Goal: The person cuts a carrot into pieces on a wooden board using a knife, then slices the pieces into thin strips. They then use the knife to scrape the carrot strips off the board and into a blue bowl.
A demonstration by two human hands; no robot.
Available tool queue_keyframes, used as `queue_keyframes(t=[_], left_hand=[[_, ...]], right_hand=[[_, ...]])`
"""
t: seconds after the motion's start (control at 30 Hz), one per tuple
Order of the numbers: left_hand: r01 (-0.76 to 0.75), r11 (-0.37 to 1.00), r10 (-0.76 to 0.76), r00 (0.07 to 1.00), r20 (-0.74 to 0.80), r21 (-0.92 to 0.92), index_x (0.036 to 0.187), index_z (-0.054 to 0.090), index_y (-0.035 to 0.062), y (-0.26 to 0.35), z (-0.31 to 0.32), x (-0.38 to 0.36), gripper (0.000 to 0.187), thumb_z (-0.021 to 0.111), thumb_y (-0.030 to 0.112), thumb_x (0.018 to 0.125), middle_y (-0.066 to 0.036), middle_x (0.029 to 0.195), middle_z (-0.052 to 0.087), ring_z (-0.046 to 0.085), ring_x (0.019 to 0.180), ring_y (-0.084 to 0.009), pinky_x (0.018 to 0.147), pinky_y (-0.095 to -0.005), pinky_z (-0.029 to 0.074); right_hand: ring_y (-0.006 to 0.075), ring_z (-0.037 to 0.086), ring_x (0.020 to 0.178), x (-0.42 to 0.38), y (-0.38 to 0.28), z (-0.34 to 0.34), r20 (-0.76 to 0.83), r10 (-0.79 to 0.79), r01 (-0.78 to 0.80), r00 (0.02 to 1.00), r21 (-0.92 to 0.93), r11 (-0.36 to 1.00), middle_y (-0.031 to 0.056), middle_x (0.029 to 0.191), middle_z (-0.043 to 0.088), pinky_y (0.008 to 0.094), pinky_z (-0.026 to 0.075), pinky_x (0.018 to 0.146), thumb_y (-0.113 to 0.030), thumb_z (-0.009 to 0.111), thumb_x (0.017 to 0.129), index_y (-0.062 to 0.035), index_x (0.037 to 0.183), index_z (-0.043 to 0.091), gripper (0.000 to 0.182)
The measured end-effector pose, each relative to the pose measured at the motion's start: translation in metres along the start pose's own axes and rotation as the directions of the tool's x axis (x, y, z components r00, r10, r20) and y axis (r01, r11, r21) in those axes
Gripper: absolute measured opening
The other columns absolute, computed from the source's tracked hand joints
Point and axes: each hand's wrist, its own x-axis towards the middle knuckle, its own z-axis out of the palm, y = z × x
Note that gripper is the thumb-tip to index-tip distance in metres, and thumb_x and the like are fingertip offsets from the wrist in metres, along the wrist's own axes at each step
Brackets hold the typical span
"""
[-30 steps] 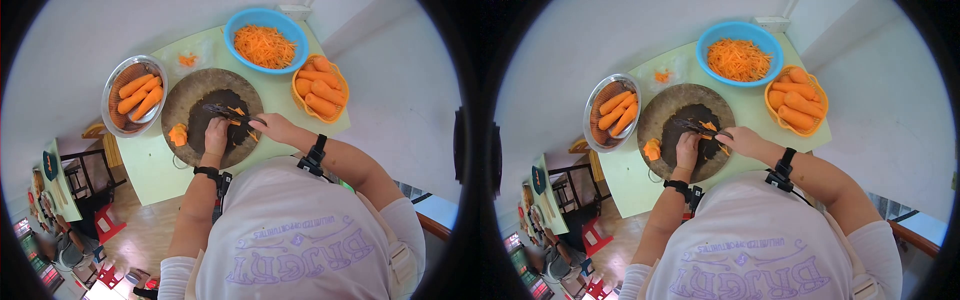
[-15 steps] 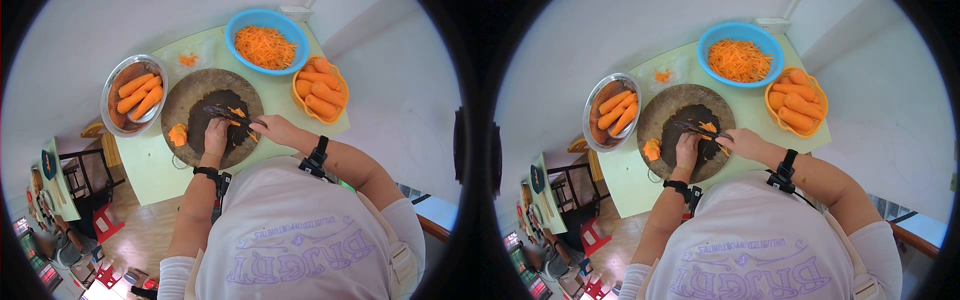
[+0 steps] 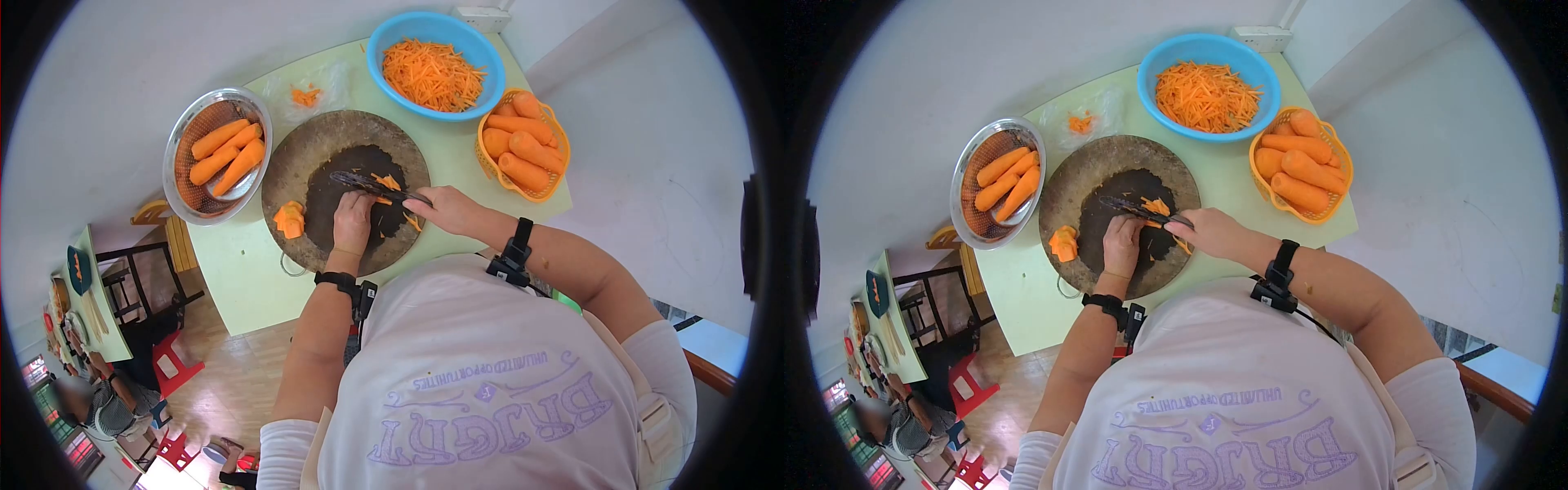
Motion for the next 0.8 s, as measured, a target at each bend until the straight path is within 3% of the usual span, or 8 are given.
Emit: queue_keyframes(t=[0.1, 0.2, 0.27, 0.4, 0.57, 0.8], left_hand=[[0.009, 1.000, -0.009, 1.000, 0.009, -0.003, 0.087, 0.067, 0.0022, 0.000, -0.001, -0.001, 0.011, 0.066, -0.003, 0.077, -0.010, 0.088, 0.064, 0.062, 0.085, -0.0295, 0.075, -0.0374, 0.052], [0.018, 1.000, -0.018, 1.000, 0.020, -0.007, 0.087, 0.067, 0.0023, 0.000, -0.001, -0.001, 0.011, 0.065, -0.003, 0.077, -0.010, 0.088, 0.064, 0.062, 0.085, -0.0295, 0.075, -0.0375, 0.052], [0.023, 1.000, -0.023, 1.000, 0.020, -0.011, 0.087, 0.067, 0.0024, 0.000, 0.000, -0.001, 0.011, 0.065, -0.003, 0.077, -0.010, 0.088, 0.064, 0.062, 0.086, -0.0295, 0.075, -0.0375, 0.052], [0.021, 1.000, -0.021, 1.000, 0.009, -0.003, 0.086, 0.066, 0.0031, -0.001, -0.001, -0.001, 0.010, 0.066, -0.002, 0.077, -0.010, 0.089, 0.064, 0.062, 0.086, -0.0296, 0.076, -0.0376, 0.052], [0.003, 1.000, -0.003, 1.000, -0.016, -0.020, 0.085, 0.065, 0.0037, -0.002, 0.001, -0.001, 0.009, 0.067, -0.001, 0.078, -0.010, 0.089, 0.064, 0.062, 0.086, -0.0294, 0.075, -0.0375, 0.052], [0.018, 1.000, -0.018, 1.000, -0.002, 0.007, 0.085, 0.064, 0.0038, -0.003, 0.002, -0.002, 0.009, 0.067, -0.001, 0.078, -0.010, 0.089, 0.064, 0.062, 0.087, -0.0291, 0.076, -0.0374, 0.052]], right_hand=[[0.0401, 0.063, 0.077, 0.001, 0.001, 0.001, -0.009, -0.017, 0.017, 1.000, 0.001, 1.000, 0.0237, 0.080, 0.065, 0.0452, 0.049, 0.073, -0.050, 0.049, 0.097, -0.0011, 0.103, 0.066, 0.052], [0.0365, 0.060, 0.068, 0.000, -0.002, 0.001, -0.033, -0.033, 0.033, 0.999, -0.010, 0.999, 0.0222, 0.069, 0.060, 0.0425, 0.048, 0.067, -0.047, 0.050, 0.097, 0.0016, 0.098, 0.064, 0.051], [0.0397, 0.063, 0.078, 0.003, -0.004, 0.000, -0.017, 0.007, -0.008, 1.000, -0.046, 0.999, 0.0233, 0.080, 0.065, 0.0447, 0.049, 0.073, -0.050, 0.050, 0.096, -0.0012, 0.101, 0.066, 0.052], [0.0396, 0.063, 0.077, 0.014, 0.013, 0.017, -0.087, -0.041, 0.041, 0.995, -0.008, 0.999, 0.0230, 0.078, 0.065, 0.0449, 0.049, 0.072, -0.051, 0.050, 0.096, -0.0009, 0.100, 0.066, 0.053], [0.0391, 0.063, 0.075, 0.015, 0.013, 0.011, -0.050, -0.015, 0.018, 0.999, 0.071, 0.997, 0.0228, 0.076, 0.064, 0.0447, 0.049, 0.070, -0.051, 0.050, 0.096, 0.0000, 0.097, 0.066, 0.053], [0.0381, 0.063, 0.078, -0.001, -0.001, 0.000, -0.044, -0.006, 0.006, 0.999, 0.007, 1.000, 0.0232, 0.080, 0.065, 0.0437, 0.049, 0.074, -0.050, 0.049, 0.097, -0.0006, 0.103, 0.067, 0.052]])
